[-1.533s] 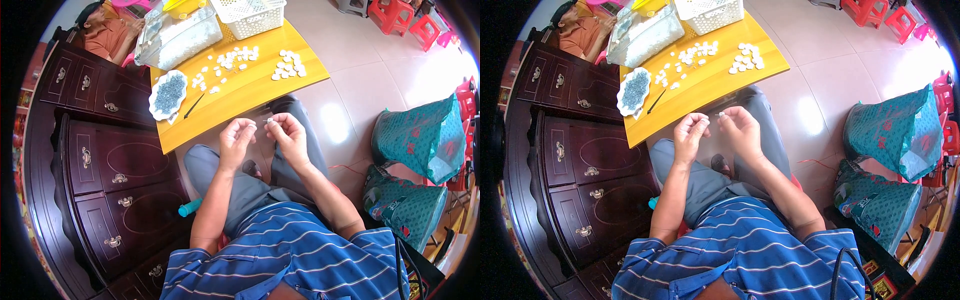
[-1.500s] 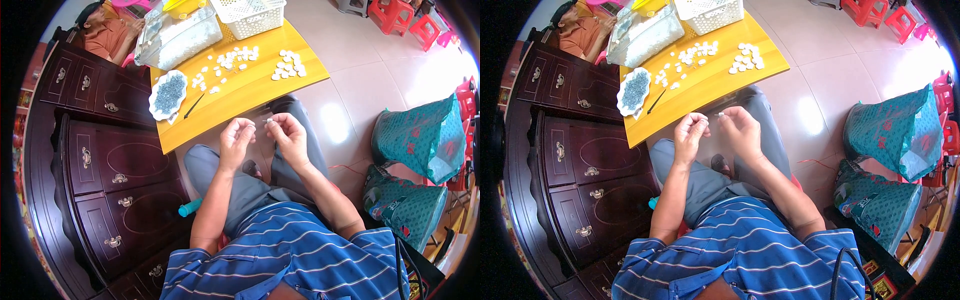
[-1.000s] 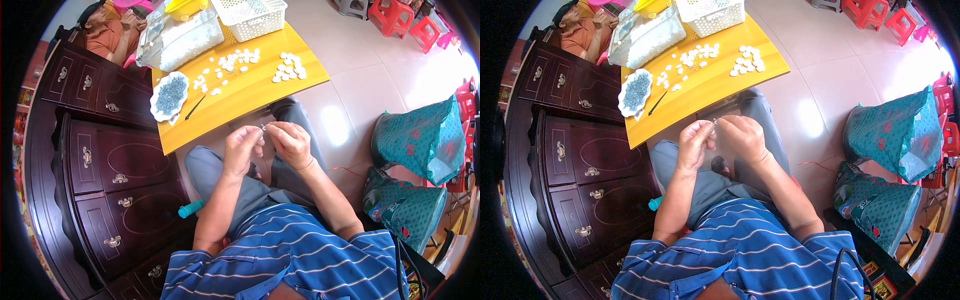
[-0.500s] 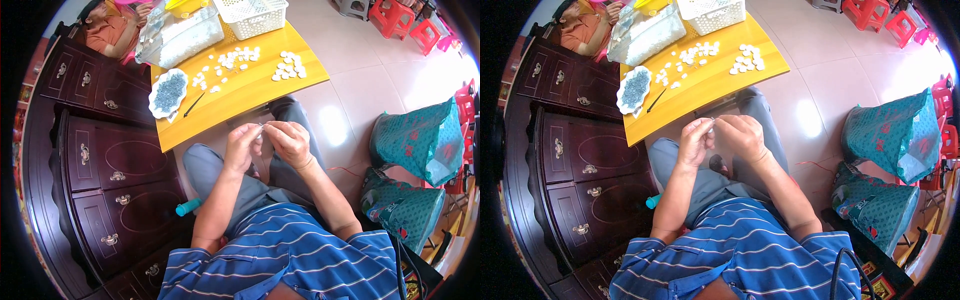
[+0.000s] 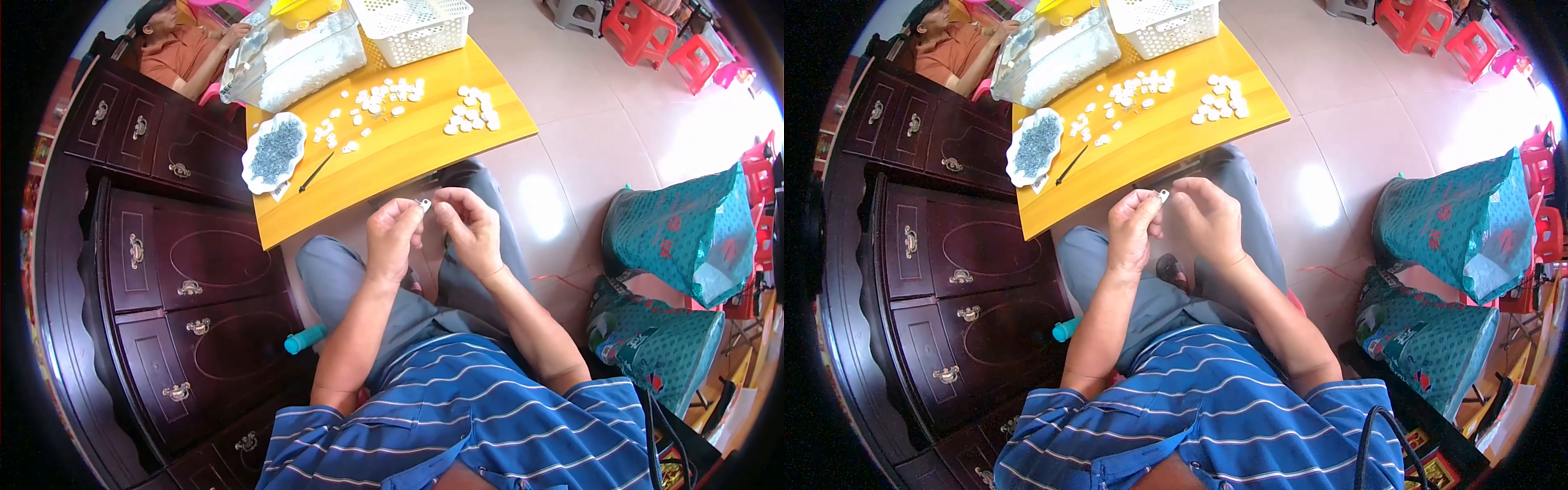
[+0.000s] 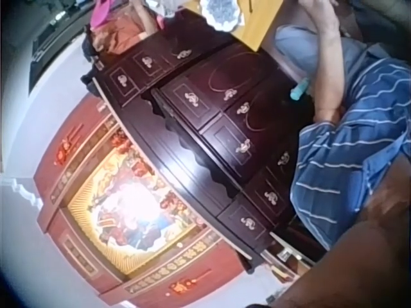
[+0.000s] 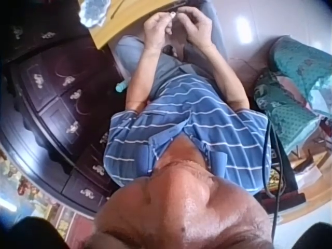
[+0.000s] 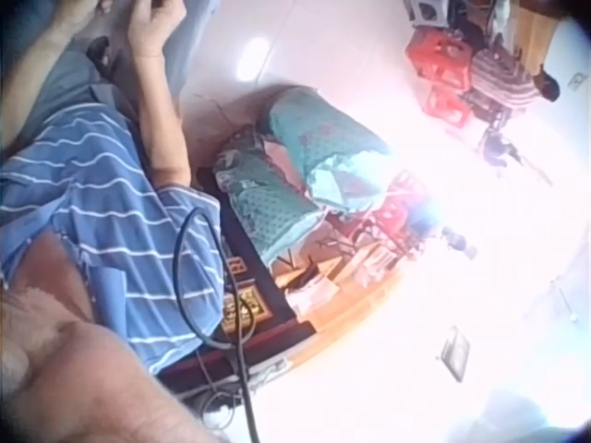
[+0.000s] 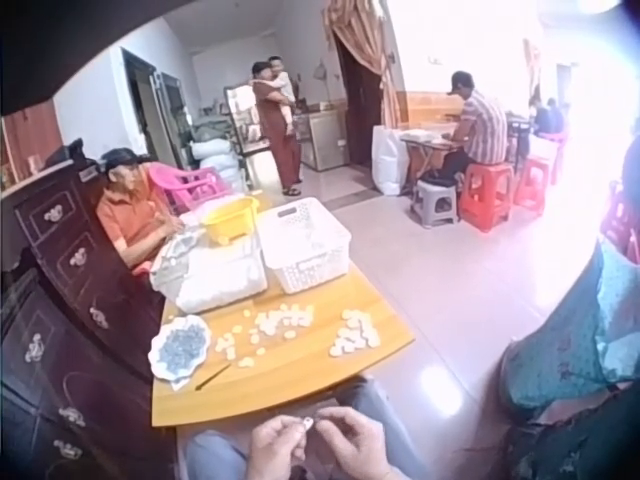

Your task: Assembling small white plastic components with tiny black rings or pins at a workbench.

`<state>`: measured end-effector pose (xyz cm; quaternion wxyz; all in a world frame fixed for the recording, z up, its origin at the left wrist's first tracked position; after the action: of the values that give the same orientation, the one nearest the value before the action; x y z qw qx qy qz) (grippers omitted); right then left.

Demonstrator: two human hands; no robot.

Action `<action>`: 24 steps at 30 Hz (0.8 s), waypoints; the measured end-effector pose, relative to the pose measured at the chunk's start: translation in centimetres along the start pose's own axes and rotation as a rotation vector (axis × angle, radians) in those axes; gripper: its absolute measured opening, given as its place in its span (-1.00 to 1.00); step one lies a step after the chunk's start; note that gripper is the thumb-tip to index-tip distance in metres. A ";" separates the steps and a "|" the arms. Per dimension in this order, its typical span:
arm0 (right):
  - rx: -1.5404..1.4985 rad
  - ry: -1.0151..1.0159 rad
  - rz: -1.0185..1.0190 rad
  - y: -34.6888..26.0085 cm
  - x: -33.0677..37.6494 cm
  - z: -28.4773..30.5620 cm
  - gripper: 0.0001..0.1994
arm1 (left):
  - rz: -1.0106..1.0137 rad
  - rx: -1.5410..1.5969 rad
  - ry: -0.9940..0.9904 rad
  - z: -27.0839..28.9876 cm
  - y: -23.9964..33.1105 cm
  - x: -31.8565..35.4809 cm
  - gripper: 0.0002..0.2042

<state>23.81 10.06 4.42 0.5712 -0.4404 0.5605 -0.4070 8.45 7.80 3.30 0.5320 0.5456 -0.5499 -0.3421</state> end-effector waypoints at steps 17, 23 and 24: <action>-0.470 -0.110 -0.502 3.2 0.0 -0.5 -0.83 | -0.147 -0.211 -0.082 0.6 1.0 0.3 -0.81; -0.420 -0.155 -0.483 3.4 0.2 -0.7 -0.83 | -0.222 -0.258 -0.063 1.1 2.4 -0.1 -0.78; -0.420 -0.156 -0.484 3.4 0.2 -0.7 -0.83 | -0.222 -0.258 -0.062 1.3 2.3 -0.2 -0.78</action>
<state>23.01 10.79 1.11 0.3960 -0.6987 0.4659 -0.3714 6.66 8.11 5.26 0.5395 0.5194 -0.4537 -0.4831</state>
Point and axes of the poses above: each hand's wrist, its own x-axis away from the middle knuckle, its own z-axis out of the back of the hand, y = z × x, the point moved 5 cm from there along -x, towards the middle knuckle, and after that the axes turned 4 degrees about -x, right-handed, at the moved point
